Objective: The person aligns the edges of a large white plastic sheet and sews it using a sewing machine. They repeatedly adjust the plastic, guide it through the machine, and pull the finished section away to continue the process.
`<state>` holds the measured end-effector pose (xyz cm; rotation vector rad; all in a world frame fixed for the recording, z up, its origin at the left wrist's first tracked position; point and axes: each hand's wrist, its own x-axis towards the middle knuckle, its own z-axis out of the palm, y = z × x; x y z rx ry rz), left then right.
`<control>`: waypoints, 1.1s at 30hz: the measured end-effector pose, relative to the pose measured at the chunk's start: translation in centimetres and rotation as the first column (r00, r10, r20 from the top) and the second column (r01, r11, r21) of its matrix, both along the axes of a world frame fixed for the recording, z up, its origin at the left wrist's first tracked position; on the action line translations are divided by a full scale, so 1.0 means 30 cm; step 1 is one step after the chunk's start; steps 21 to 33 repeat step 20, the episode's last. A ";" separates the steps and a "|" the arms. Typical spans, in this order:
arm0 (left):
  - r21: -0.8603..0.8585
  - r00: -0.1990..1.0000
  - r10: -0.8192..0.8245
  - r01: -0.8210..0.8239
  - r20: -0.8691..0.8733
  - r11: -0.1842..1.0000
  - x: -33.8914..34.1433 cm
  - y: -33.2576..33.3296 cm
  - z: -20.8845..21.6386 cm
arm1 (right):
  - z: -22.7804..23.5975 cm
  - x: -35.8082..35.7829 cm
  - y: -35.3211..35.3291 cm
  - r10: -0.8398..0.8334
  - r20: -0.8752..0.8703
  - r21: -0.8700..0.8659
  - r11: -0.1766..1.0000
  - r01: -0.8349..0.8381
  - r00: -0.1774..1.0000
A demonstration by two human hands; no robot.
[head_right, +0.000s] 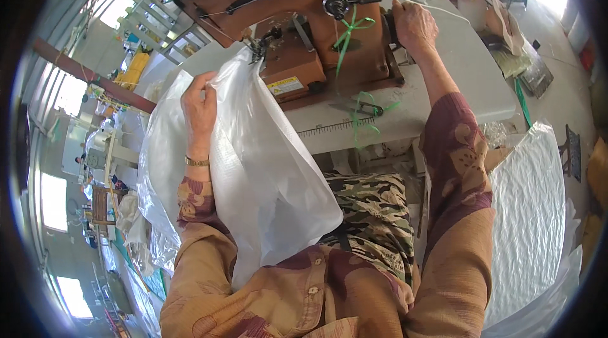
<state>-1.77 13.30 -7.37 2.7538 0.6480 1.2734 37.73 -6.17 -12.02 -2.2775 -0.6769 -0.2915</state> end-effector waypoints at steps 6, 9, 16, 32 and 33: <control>0.003 0.999 0.033 -0.033 0.009 0.999 0.004 0.011 -0.050 | -0.008 0.001 0.007 -0.016 0.012 0.015 1.000 0.016 1.000; -0.023 0.995 0.091 -0.091 0.027 0.996 0.000 0.064 -0.111 | -0.007 0.009 0.000 -0.016 0.023 0.005 1.000 0.015 1.000; 0.049 0.996 0.043 -0.047 0.084 0.998 -0.010 0.111 -0.209 | 0.004 0.007 0.002 0.005 0.052 -0.069 0.998 -0.002 0.999; 0.105 0.990 0.007 -0.022 0.140 0.994 -0.001 0.124 -0.228 | -0.006 0.041 0.006 0.011 0.050 -0.122 0.992 -0.005 0.999; 0.105 0.990 0.007 -0.022 0.140 0.994 -0.001 0.124 -0.228 | -0.006 0.041 0.006 0.011 0.050 -0.122 0.992 -0.005 0.999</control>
